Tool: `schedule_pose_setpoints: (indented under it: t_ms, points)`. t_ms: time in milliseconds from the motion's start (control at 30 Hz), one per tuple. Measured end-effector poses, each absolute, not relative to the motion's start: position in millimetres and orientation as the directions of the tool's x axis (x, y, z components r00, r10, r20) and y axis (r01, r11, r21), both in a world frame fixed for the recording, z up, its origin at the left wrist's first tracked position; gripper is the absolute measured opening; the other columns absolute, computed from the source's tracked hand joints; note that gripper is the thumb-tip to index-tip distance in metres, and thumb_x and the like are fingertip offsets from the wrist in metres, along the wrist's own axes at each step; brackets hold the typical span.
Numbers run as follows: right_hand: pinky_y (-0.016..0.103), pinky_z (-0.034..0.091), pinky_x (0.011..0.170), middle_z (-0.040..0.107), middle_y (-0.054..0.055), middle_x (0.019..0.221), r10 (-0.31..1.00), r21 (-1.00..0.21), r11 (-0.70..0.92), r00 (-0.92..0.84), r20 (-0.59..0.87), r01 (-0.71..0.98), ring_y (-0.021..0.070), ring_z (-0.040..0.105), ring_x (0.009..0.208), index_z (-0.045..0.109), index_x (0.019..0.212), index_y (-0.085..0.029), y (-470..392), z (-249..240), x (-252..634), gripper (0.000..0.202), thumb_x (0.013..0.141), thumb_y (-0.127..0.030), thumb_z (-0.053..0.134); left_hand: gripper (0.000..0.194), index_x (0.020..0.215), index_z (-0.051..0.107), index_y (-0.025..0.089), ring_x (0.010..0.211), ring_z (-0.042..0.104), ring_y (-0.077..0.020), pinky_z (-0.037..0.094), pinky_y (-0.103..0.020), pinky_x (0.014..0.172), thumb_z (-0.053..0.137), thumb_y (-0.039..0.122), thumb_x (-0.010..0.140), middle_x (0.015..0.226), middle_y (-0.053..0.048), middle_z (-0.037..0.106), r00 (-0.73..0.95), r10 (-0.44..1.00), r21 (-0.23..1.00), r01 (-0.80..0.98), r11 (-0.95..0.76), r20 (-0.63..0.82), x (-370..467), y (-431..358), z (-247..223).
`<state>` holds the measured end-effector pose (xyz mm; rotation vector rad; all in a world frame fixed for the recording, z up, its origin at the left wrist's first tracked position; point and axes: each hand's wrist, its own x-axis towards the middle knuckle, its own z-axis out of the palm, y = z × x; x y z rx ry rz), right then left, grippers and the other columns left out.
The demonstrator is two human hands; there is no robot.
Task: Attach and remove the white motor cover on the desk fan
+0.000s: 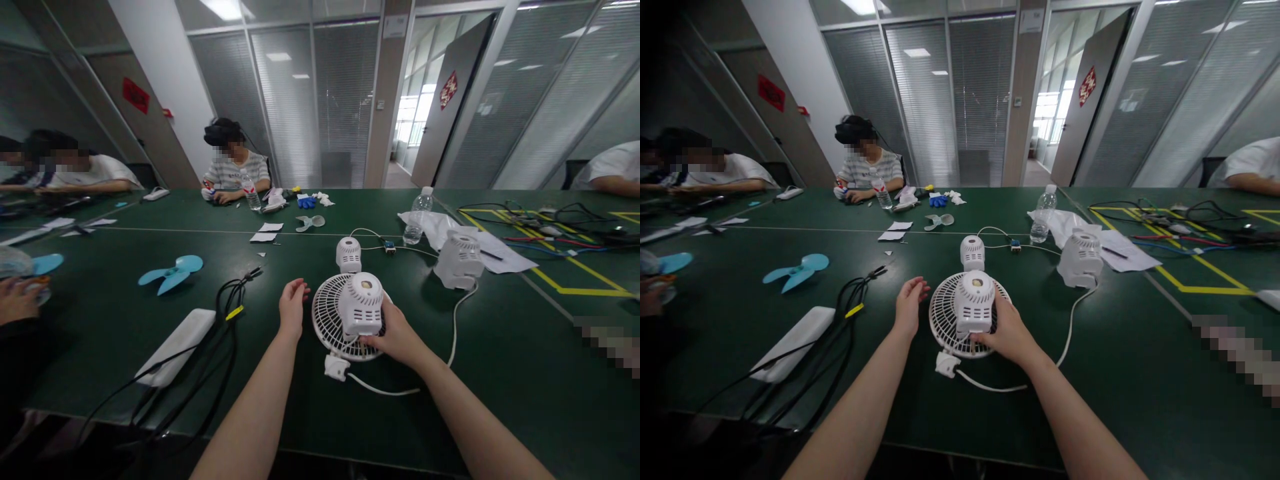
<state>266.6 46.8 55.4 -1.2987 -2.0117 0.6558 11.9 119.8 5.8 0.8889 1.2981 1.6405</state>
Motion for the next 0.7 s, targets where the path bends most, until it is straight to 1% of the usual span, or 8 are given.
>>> schedule_pose_setpoints:
  t_ms: [133, 233, 300, 433, 500, 567, 633, 700]
  points:
    - [0.054, 0.024, 0.112, 0.04, 0.015, 0.145, 0.926, -0.677, 0.372, -0.308, 0.22, 0.635, 0.0344, 0.036, 0.134, 0.026, 0.145, -0.02, 43.8, 63.6, 273.5, 0.101, 0.063, -0.049, 0.079, 0.028, 0.103, 0.06, 0.019, 0.084, 0.065, -0.0152, 0.05, -0.029, 0.075, 0.061, 0.034, 0.08, 0.101, -0.005, 0.064, -0.394, 0.919, 0.975, -0.199, -0.103, 0.016, 8.7, 119.2, 6.4]
    - [0.054, 0.028, 0.111, 0.043, 0.014, 0.142, 0.93, -0.657, 0.361, -0.307, 0.202, 0.662, 0.0344, 0.039, 0.132, 0.028, 0.144, -0.019, 33.4, 68.4, 289.0, 0.099, 0.063, -0.048, 0.078, 0.026, 0.104, 0.06, 0.02, 0.084, 0.065, -0.0151, 0.05, -0.028, 0.074, 0.06, 0.033, 0.081, 0.101, -0.005, 0.063, -0.393, 0.92, 0.974, -0.205, -0.095, 0.007, 6.1, 119.3, 6.6]
    - [0.054, 0.031, 0.109, 0.046, 0.015, 0.139, 0.944, -0.642, 0.328, -0.271, 0.19, 0.693, 0.0352, 0.042, 0.13, 0.028, 0.143, -0.019, 22.2, 69.2, 307.1, 0.098, 0.063, -0.048, 0.078, 0.025, 0.104, 0.06, 0.02, 0.084, 0.065, -0.0153, 0.051, -0.029, 0.073, 0.059, 0.033, 0.082, 0.102, -0.005, 0.063, -0.388, 0.922, 0.975, -0.204, -0.086, 0.0, 5.3, 119.5, 6.7]
    - [0.054, 0.038, 0.105, 0.052, 0.016, 0.133, 0.981, -0.623, 0.196, -0.147, 0.13, 0.758, 0.0367, 0.051, 0.122, 0.033, 0.138, -0.02, -4.1, 61.9, 362.5, 0.088, 0.067, -0.052, 0.072, 0.024, 0.104, 0.061, 0.02, 0.084, 0.065, -0.0157, 0.05, -0.03, 0.074, 0.06, 0.031, 0.082, 0.102, -0.006, 0.064, -0.362, 0.932, 0.98, -0.188, -0.066, -0.007, 6.9, 120.4, 6.9]
    - [0.054, 0.042, 0.101, 0.057, 0.017, 0.127, 0.993, -0.648, 0.112, -0.068, 0.093, 0.753, 0.0376, 0.055, 0.117, 0.034, 0.135, -0.02, -16.1, 54.1, 397.1, 0.085, 0.066, -0.054, 0.071, 0.024, 0.105, 0.062, 0.02, 0.083, 0.065, -0.0156, 0.05, -0.03, 0.075, 0.06, 0.031, 0.083, 0.102, -0.006, 0.064, -0.353, 0.935, 0.983, -0.175, -0.058, -0.008, 8.3, 120.7, 7.2]
    - [0.053, 0.046, 0.098, 0.061, 0.017, 0.121, 0.998, -0.68, 0.012, 0.036, 0.057, 0.733, 0.0388, 0.059, 0.112, 0.037, 0.132, -0.022, -26.5, 45.6, 432.9, 0.083, 0.063, -0.053, 0.072, 0.025, 0.105, 0.062, 0.02, 0.083, 0.065, -0.0156, 0.05, -0.03, 0.075, 0.059, 0.03, 0.083, 0.102, -0.006, 0.064, -0.349, 0.937, 0.985, -0.162, -0.053, -0.007, 9.4, 120.8, 7.7]
    - [0.049, 0.048, 0.096, 0.06, 0.021, 0.122, 0.988, -0.691, -0.079, 0.147, 0.04, 0.718, 0.0397, 0.059, 0.112, 0.04, 0.129, -0.025, -35.2, 38.9, 466.5, 0.08, 0.061, -0.052, 0.074, 0.025, 0.106, 0.062, 0.02, 0.084, 0.065, -0.0159, 0.049, -0.03, 0.076, 0.059, 0.03, 0.083, 0.103, -0.006, 0.064, -0.345, 0.939, 0.987, -0.151, -0.052, -0.003, 9.7, 120.4, 8.2]
    - [0.045, 0.048, 0.096, 0.057, 0.024, 0.126, 0.976, -0.693, -0.122, 0.212, 0.046, 0.711, 0.0391, 0.056, 0.116, 0.04, 0.13, -0.028, -42.0, 36.2, 494.8, 0.08, 0.061, -0.055, 0.073, 0.026, 0.107, 0.062, 0.02, 0.084, 0.065, -0.0162, 0.049, -0.031, 0.076, 0.059, 0.03, 0.083, 0.104, -0.006, 0.064, -0.34, 0.94, 0.989, -0.141, -0.052, 0.001, 9.5, 119.9, 8.6]
